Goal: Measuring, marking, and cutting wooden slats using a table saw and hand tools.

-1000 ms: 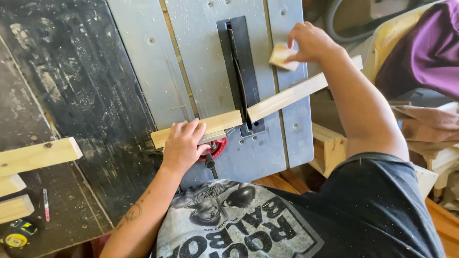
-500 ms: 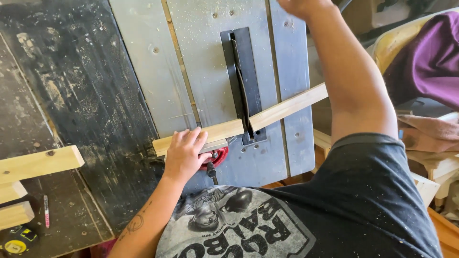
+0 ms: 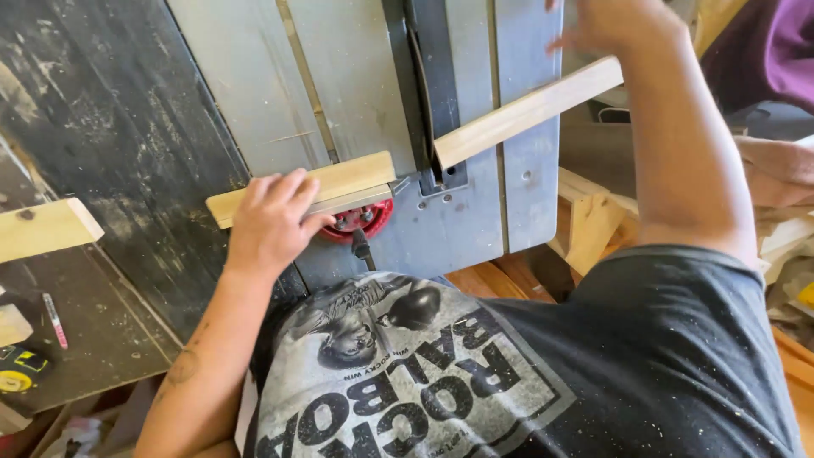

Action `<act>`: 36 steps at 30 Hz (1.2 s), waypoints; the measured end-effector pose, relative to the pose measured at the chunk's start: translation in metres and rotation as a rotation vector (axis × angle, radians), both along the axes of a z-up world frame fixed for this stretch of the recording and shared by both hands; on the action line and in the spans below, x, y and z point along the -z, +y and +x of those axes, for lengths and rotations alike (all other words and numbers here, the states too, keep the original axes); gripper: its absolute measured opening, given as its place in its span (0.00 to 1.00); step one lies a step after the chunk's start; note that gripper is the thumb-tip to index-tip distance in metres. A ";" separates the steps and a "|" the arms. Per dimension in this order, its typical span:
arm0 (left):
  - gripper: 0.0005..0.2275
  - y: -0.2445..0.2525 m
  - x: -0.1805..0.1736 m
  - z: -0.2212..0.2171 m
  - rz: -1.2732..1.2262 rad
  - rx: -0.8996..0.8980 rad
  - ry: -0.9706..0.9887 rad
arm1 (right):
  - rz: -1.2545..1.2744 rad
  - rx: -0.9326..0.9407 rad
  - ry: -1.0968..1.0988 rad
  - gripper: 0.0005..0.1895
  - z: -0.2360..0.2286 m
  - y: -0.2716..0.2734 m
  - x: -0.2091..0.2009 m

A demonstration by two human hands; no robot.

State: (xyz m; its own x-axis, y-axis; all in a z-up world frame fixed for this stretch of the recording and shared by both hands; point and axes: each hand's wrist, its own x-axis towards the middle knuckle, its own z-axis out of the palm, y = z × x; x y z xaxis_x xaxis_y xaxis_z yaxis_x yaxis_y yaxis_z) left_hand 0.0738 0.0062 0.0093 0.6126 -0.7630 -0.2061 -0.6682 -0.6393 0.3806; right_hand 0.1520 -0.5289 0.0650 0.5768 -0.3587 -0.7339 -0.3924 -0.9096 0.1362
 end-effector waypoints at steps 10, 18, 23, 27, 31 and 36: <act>0.12 0.053 0.013 -0.010 -0.047 -0.121 -0.338 | 0.069 -0.564 -0.461 0.36 -0.175 -0.119 0.104; 0.12 0.034 -0.064 -0.032 -0.289 -0.177 -0.374 | -0.221 -0.634 -0.620 0.18 -0.285 -0.032 -0.030; 0.46 0.008 -0.183 -0.079 -0.341 0.033 -0.117 | -0.126 -0.630 -0.689 0.19 -0.313 0.147 -0.090; 0.60 0.058 -0.176 -0.122 -0.014 0.113 -0.099 | 0.058 -0.719 -0.733 0.20 -0.296 0.254 -0.098; 0.40 0.127 -0.141 -0.156 0.055 -0.034 0.124 | 0.235 -0.745 -1.163 0.24 -0.271 0.334 -0.100; 0.32 0.231 -0.165 -0.124 -0.029 -0.330 0.072 | 0.562 -0.656 -1.446 0.27 -0.268 0.413 -0.114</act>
